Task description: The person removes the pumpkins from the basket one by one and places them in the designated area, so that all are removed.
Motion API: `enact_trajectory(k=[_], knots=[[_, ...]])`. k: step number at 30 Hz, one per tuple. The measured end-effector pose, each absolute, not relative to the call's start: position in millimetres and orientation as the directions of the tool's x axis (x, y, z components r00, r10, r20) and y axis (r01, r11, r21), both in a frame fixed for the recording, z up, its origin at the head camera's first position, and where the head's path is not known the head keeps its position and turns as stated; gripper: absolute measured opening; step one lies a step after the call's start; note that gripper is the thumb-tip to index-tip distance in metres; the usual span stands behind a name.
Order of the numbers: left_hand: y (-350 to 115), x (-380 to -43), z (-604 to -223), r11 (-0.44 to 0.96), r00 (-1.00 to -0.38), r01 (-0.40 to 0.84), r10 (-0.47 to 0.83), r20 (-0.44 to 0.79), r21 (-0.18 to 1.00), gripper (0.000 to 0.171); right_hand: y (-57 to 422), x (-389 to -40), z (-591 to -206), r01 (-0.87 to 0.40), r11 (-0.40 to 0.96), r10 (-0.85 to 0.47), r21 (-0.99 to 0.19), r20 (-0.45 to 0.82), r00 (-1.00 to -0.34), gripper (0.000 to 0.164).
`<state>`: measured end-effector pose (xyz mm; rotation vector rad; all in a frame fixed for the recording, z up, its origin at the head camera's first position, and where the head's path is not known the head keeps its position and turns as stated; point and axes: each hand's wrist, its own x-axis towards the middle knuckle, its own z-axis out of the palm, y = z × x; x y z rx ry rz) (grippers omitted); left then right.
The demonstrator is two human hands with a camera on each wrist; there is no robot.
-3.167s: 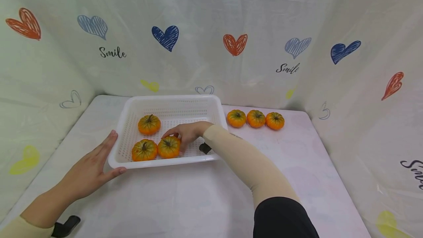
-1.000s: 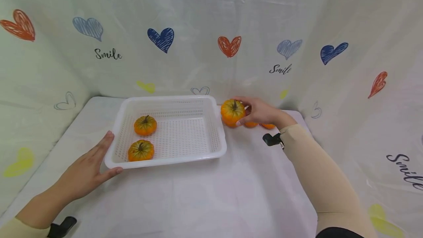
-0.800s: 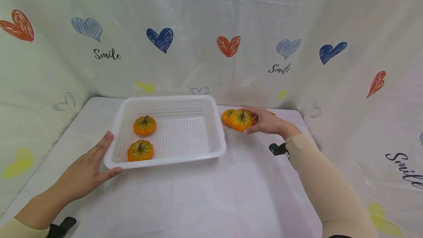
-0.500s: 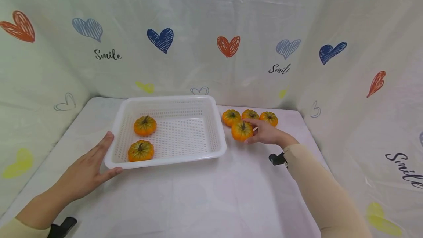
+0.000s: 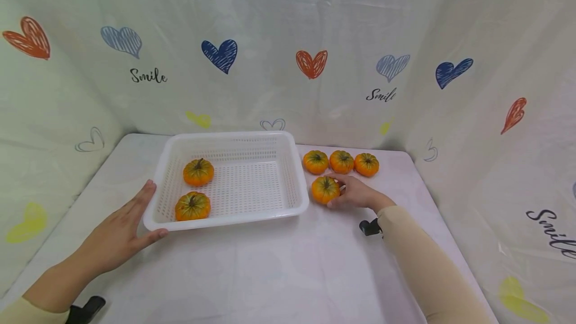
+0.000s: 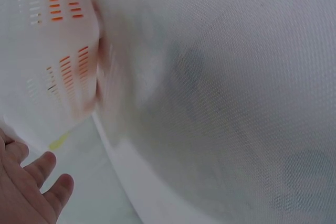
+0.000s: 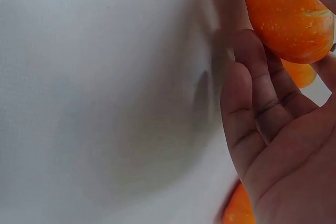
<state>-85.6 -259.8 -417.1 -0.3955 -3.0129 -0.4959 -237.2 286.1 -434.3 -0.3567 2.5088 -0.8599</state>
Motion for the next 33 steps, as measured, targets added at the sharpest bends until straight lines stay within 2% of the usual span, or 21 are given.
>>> enact_trajectory(k=[12, 33], knots=[[-259.2, -85.7, -415.4, 0.918, -0.966, 0.257, 0.240, 0.093, 0.303, 0.117, 282.9, -238.3, -443.2, -0.061, 0.775, -0.348, -0.629, -0.344, -0.872, 0.091], [-259.5, -85.7, -414.9, 0.913, -0.966, 0.258, 0.243, 0.087, 0.315, 0.116, 282.8, -241.6, -443.2, -0.031, 0.771, -0.353, -0.636, -0.385, -0.853, 0.096]])
